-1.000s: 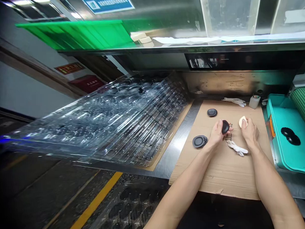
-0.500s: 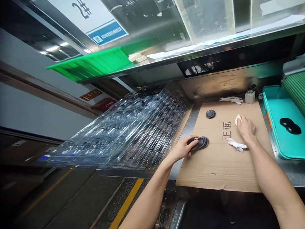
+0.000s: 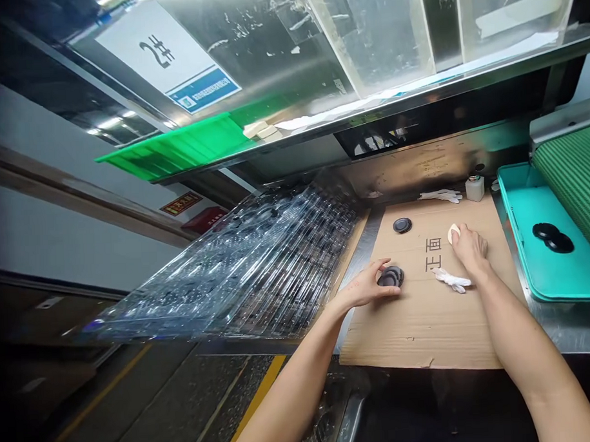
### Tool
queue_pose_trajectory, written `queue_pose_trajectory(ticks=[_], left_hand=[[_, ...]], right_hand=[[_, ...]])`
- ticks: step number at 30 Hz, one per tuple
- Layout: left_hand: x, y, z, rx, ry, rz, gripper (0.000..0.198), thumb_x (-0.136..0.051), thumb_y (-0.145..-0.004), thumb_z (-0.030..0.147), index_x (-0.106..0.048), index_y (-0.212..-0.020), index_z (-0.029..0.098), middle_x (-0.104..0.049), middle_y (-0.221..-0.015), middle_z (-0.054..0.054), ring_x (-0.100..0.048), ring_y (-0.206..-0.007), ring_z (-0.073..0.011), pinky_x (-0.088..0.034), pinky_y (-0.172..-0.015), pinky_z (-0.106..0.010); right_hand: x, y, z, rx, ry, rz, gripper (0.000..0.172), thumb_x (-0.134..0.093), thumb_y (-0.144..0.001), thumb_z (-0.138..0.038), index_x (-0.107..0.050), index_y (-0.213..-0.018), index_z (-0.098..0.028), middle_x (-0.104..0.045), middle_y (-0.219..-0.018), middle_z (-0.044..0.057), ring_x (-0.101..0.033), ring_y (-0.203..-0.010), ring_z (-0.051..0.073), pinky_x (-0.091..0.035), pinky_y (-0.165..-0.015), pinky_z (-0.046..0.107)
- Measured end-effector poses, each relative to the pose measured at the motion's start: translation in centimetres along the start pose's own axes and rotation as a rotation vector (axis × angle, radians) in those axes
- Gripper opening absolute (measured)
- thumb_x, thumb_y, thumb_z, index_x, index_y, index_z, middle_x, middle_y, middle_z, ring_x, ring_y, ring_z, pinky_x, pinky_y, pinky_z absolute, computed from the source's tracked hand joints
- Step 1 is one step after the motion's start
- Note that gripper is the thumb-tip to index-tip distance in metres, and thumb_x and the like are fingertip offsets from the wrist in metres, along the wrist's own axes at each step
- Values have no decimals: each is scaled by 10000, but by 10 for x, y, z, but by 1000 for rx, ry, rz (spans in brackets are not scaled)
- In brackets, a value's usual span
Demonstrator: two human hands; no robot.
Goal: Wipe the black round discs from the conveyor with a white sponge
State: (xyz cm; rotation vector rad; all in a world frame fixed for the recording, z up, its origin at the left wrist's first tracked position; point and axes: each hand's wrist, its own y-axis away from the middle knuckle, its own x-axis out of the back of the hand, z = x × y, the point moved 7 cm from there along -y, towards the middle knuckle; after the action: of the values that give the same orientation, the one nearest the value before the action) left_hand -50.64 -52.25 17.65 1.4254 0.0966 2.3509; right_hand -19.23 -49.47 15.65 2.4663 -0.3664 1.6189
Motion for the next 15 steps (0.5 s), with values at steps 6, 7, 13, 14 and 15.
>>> queue_pose_trajectory(ticks=[6, 7, 13, 14, 15], left_hand=[[-13, -5, 16, -59, -166, -80, 969, -788, -751, 654, -475, -1547, 199, -569, -1459, -171, -588, -1341, -344, -440, -1160, -415], [-14, -7, 18, -77, -184, -80, 898, -745, -804, 635, -485, -1537, 188, -577, -1455, -175, -585, -1346, -334, -436, -1161, -411], [-16, -14, 15, -90, -262, -113, 868, -680, -849, 624, -444, -1553, 174, -564, -1505, -189, -576, -1370, -332, -443, -1148, -419], [-17, -15, 11, -63, -276, -113, 926, -699, -814, 658, -436, -1561, 178, -559, -1502, -194, -606, -1330, -344, -468, -1119, -424], [-19, -17, 7, -43, -299, -118, 1007, -729, -761, 695, -423, -1572, 182, -539, -1514, -201, -630, -1293, -358, -492, -1088, -432]], right_hand=[[10, 3, -11, 10, 53, -24, 451, -380, -1080, -458, -660, -1275, -163, -590, -1291, 195, -686, -1051, 316, -495, -885, 409], [16, 7, -13, -5, 64, -28, 448, -405, -1075, -450, -661, -1273, -140, -587, -1292, 204, -689, -1046, 320, -499, -884, 412], [84, 116, -14, 229, -173, 190, 339, -523, -1057, -417, -684, -1248, -188, -682, -1186, 123, -682, -947, 216, -502, -830, 313], [92, 148, -8, 325, -297, 257, 328, -518, -1064, -423, -692, -1242, -210, -704, -1134, 89, -673, -898, 181, -500, -810, 285], [97, 181, 4, 383, -413, 324, 311, -511, -1069, -414, -716, -1179, -208, -718, -1024, 62, -656, -815, 154, -498, -772, 266]])
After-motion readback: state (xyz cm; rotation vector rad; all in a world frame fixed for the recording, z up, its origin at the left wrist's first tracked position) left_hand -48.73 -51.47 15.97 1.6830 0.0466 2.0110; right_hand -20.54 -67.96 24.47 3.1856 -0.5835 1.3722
